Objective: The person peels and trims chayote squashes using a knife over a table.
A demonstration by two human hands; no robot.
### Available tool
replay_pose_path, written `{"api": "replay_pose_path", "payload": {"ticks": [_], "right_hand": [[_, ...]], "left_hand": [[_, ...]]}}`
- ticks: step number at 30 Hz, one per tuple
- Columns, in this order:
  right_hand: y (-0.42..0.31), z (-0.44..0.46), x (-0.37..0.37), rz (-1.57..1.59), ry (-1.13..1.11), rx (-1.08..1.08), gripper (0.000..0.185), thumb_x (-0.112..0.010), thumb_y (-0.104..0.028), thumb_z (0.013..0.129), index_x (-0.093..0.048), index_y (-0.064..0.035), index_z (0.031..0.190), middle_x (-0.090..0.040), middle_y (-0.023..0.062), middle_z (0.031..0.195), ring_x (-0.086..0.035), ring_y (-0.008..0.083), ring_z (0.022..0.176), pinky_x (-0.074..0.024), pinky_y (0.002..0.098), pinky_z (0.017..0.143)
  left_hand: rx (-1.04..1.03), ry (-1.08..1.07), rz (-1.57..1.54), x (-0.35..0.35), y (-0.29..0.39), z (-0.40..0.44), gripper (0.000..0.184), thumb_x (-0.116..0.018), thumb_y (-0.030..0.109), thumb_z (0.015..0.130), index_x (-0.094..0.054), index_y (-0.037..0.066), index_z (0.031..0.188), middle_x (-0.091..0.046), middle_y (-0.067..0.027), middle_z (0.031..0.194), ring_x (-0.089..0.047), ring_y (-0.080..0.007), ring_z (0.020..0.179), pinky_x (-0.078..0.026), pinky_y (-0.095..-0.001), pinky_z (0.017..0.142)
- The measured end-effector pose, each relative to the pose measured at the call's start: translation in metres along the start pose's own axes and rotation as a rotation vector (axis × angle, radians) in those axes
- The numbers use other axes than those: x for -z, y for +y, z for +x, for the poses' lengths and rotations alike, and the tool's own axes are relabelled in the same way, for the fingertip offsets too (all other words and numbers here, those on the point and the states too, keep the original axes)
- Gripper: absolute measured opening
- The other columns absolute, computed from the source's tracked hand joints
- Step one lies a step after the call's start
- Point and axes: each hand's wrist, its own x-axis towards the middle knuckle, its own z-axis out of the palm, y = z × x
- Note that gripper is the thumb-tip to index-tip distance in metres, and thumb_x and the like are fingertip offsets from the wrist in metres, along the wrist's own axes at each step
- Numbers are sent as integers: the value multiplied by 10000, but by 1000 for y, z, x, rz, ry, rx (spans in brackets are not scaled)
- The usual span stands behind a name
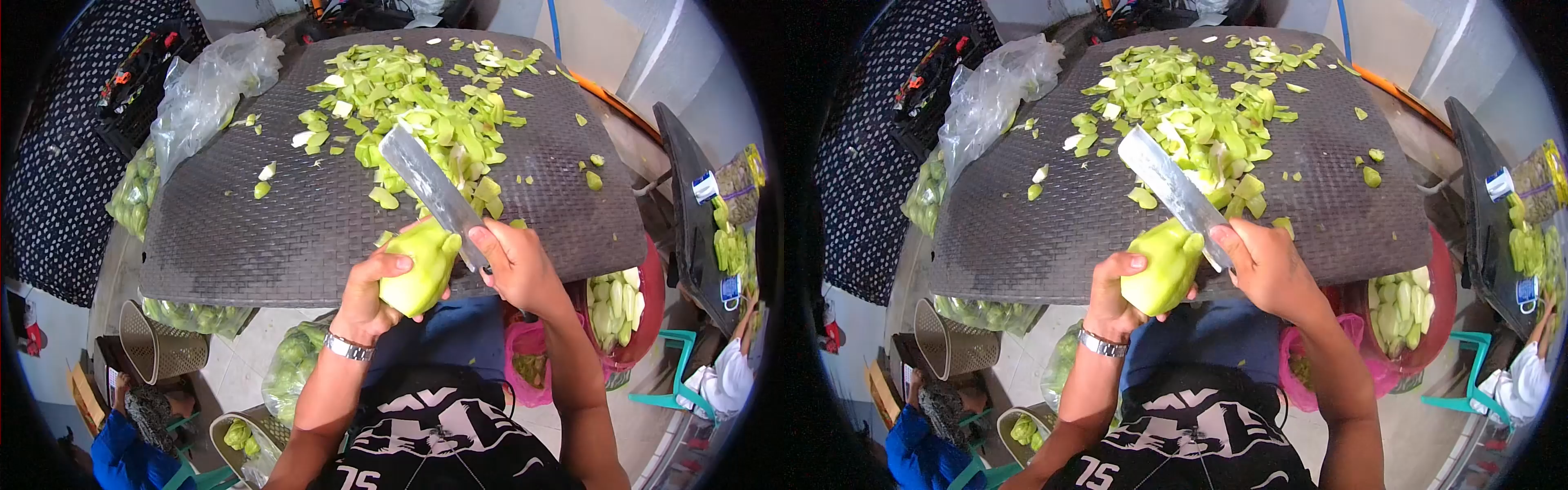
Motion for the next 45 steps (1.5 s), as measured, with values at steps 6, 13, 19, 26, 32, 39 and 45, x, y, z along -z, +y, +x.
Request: {"api": "replay_pose_path", "payload": {"ticks": [6, 13, 19, 26, 32, 39, 45], "right_hand": [[1, -15, -1, 12, -8, -47, 389, -537, -300, 1120, -627, 21, 918, -563, 88, 583, -579, 139, 522, -466, 344, 523], [1, -19, 1, 89, -71, -139, 392, -530, -314, 1122, -640, 19, 946, -568, 64, 607, -569, 130, 528, -456, 332, 520], [0, -21, 12, 109, -124, -227, 380, -559, -318, 1107, -633, 17, 944, -569, 63, 636, -554, 117, 527, -447, 322, 508], [33, -48, 46, 300, -113, -380, 263, -622, -271, 1058, -664, -12, 1085, -653, 65, 769, -617, 142, 632, -511, 319, 608], [3, -28, -1, -104, 154, 77, 405, -674, -317, 1027, -648, 6, 1270, -691, 209, 1099, -700, 313, 993, -534, 408, 886], [7, -21, -15, -277, 184, 311, 598, -710, -441, 989, -575, 80, 1250, -647, 266, 1124, -677, 412, 982, -541, 471, 851], [2, -14, -19, -269, 156, 453, 561, -736, -459, 967, -578, 43, 1163, -675, 244, 923, -707, 416, 833, -555, 471, 720]], "left_hand": [[-36, 19, -32, 5, -5, 4, 779, -689, 306, 843, -444, -13, 1510, -675, -242, 1186, -760, -377, 844, -614, -349, 463], [-54, 2, 15, 2, -4, 3, 751, -663, 347, 863, -470, -58, 1464, -686, -248, 1145, -762, -377, 856, -622, -351, 473], [-41, -6, 9, 6, 0, 7, 739, -656, 356, 862, -485, -63, 1447, -679, -266, 1182, -759, -385, 862, -627, -357, 479], [-223, 72, -44, 18, 31, 13, 776, -647, 415, 872, -462, -25, 1484, -628, -309, 1277, -728, -391, 935, -650, -356, 533], [-174, -27, -52, 3, 4, 12, 821, -687, 296, 858, -383, 12, 1566, -602, -282, 1356, -714, -437, 1031, -683, -450, 635], [-215, 109, 32, -6, -2, 0, 985, -722, 220, 795, -251, 116, 1654, -557, -253, 1429, -708, -407, 1088, -690, -448, 676], [-303, 20, -21, -24, -6, -7, 1045, -736, 192, 752, -229, 122, 1663, -540, -236, 1463, -692, -392, 1156, -690, -461, 689]]}}
